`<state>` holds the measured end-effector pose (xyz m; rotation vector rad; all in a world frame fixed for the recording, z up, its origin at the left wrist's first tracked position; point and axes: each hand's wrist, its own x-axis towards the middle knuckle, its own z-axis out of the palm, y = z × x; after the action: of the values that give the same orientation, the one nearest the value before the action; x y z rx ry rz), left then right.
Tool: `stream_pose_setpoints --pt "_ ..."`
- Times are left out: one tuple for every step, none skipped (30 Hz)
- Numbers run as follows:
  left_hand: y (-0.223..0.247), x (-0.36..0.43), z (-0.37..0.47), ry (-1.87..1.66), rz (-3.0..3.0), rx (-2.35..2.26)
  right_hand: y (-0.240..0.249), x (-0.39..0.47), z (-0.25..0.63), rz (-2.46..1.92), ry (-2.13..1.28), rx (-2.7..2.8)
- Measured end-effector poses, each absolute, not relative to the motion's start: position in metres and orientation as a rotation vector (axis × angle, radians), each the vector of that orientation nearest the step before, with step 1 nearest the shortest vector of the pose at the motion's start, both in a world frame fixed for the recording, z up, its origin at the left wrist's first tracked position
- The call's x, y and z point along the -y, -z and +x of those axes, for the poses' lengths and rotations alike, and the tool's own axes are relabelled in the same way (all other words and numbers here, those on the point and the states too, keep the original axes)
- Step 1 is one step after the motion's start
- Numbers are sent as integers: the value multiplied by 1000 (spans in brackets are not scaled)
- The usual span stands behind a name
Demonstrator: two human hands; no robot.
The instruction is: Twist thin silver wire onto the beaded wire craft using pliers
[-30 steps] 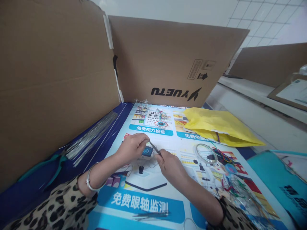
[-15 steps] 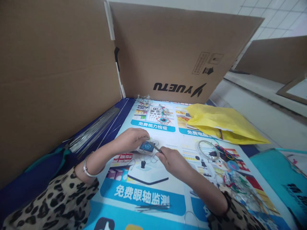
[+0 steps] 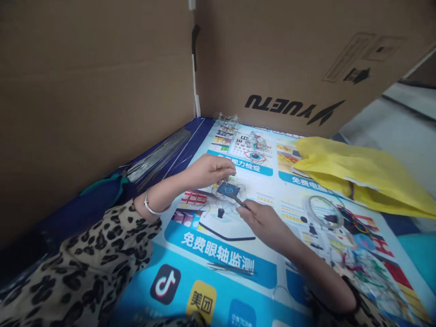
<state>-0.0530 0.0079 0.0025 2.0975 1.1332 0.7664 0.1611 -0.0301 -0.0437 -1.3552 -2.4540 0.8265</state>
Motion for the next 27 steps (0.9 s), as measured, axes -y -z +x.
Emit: stream_pose_setpoints --pt "-4 -9 -57 -703 2105 -1168 43 31 161 -1354 -806 2493" --pt "-5 -10 -62 -614 2116 -1179 42 32 160 -1360 -784 2518" --pt "-5 -11 -69 -505 2130 -1175 41 33 161 -1372 -767 2531" --pt "-3 -13 -75 -389 2151 -1159 40 33 161 -1385 -754 2534" --pt "1 -16 -82 -281 2172 -1147 39 32 162 -1395 -744 2535" --pt "5 -18 -88 -199 2186 -1156 38 31 162 -1400 -737 2536" --pt "11 -21 -94 -140 2184 -1178 36 31 163 -1401 -728 2535" --pt "16 -24 -99 -95 2158 -1190 34 29 165 -1403 -719 2532" --pt "22 -26 -103 -58 2123 -1196 31 28 167 -1408 -709 2525" --pt "26 -29 -106 -25 2094 -1195 26 28 169 -1418 -695 2509" --pt "30 -31 -108 3 2074 -1191 21 27 171 -1430 -679 2487" --pt "32 -32 -110 27 2065 -1187 15 27 175 -1443 -659 2459" --pt "32 -33 -111 49 2066 -1181 7 27 179 -1454 -631 2430" --pt "31 -33 -112 66 2075 -1174 -1 28 183 -1462 -604 2407" --pt "30 -33 -112 79 2090 -1167 -10 30 189 -1472 -565 2382" --pt "27 -33 -112 89 2111 -1162 -18 32 195 -1499 -530 2367" --pt "25 -32 -112 99 2132 -1162 -26 35 202 -1516 -484 2339" --pt "22 -31 -111 109 2150 -1168 -32 38 210 -1526 -442 2309" --pt "20 -31 -110 122 2165 -1181 -37 42 219 -1550 -416 2278" --pt "18 -30 -109 137 2174 -1198 -41 45 228 -1563 -393 2248" --pt "16 -30 -108 157 2177 -1211 -43 48 237 -1585 -360 2216" --pt "16 -29 -107 175 2178 -1214 -44 51 246 -1616 -328 2185" --pt "16 -29 -107 190 2183 -1205 -44 54 256 -1660 -295 2158" --pt "16 -29 -106 199 2194 -1188 -44 56 264 -1704 -266 2138" --pt "17 -28 -106 207 2205 -1164 -43 58 272 -1742 -246 2126" --pt "17 -27 -105 207 2223 -1137 -43 61 279 -1770 -238 2114" --pt "18 -26 -104 216 2237 -1129 -43 63 284 -1773 -248 2119"
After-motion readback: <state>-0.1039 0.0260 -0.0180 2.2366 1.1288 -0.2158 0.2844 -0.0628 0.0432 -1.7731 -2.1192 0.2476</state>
